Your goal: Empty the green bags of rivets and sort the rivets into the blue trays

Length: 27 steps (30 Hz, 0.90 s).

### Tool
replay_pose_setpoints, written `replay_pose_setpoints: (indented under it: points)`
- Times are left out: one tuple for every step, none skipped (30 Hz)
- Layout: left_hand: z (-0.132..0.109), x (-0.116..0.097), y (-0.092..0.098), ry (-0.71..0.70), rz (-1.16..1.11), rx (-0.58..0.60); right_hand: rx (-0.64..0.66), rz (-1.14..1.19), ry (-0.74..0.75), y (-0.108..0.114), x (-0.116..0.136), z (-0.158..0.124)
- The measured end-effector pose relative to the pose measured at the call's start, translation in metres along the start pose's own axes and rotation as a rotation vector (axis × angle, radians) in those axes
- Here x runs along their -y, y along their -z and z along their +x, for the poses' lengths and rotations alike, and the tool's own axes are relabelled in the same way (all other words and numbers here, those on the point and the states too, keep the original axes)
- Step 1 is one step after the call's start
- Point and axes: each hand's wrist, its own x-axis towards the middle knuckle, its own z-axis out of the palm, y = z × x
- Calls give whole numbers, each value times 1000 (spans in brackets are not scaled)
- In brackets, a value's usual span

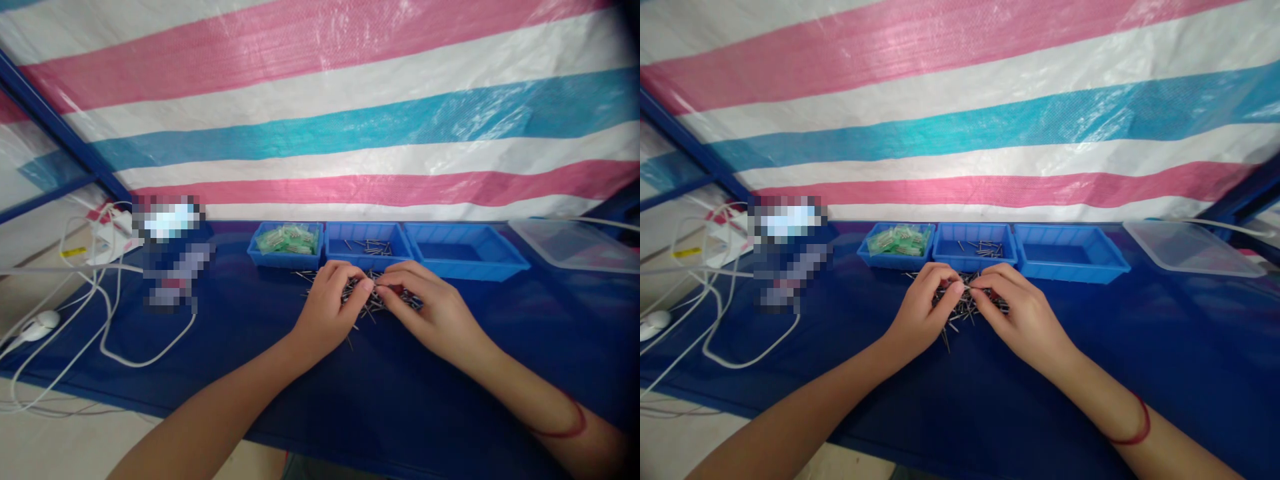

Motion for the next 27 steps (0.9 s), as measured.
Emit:
replay_pose_setpoints:
  points:
    - [0,1,1,15,2,-10,-27,-45,18,0,-2,2]
    - [1,1,1,33,6,-22,-65,-101,27,0,-5,5]
    - [1,2,2,50,12,-33,-108,-168,24,1,-9,9]
    - [2,3,3,59,22,-39,-147,-246,13,2,-15,12]
    - [2,4,4,61,38,-34,-174,-331,-3,3,-21,15]
    - [3,5,5,56,60,-18,-187,-416,-22,4,-27,18]
    - [3,6,6,47,89,8,-190,-488,-37,4,-33,20]
    - [4,7,7,37,125,43,-186,-538,-50,5,-37,21]
    - [4,8,8,27,166,89,-178,-566,-56,6,-40,21]
    - [4,8,9,16,209,140,-171,-574,-57,6,-42,20]
    - [3,9,9,2,255,192,-162,-564,-55,6,-42,19]
    - [2,8,10,-15,302,238,-155,-545,-52,7,-41,16]
    - [1,8,10,-35,347,275,-147,-522,-50,7,-39,14]
    - [0,7,10,-58,388,303,-139,-496,-47,7,-36,12]
    - [-1,7,10,-80,423,321,-130,-470,-44,7,-33,9]
    - [-2,6,9,-100,452,333,-121,-445,-39,7,-29,7]
    - [-3,6,8,-117,476,343,-111,-422,-34,7,-26,5]
    - [-3,6,7,-131,495,351,-103,-403,-27,7,-23,4]
    - [-4,6,6,-142,513,359,-93,-385,-20,7,-21,3]
    - [-4,6,5,-149,531,367,-84,-369,-15,6,-18,2]
    - [-4,5,4,-155,550,371,-75,-355,-11,5,-16,1]
    - [-4,5,2,-158,568,373,-66,-343,-9,5,-14,1]
    - [-4,4,1,-162,588,372,-58,-333,-7,4,-12,1]
    - [-4,3,0,-166,609,371,-50,-324,-8,4,-11,0]
    - [-4,3,-1,-172,629,370,-42,-316,-9,3,-10,0]
    - [-4,2,-2,-178,649,370,-35,-310,-10,2,-9,0]
    - [-4,2,-3,-185,669,368,-27,-303,-10,2,-8,-1]
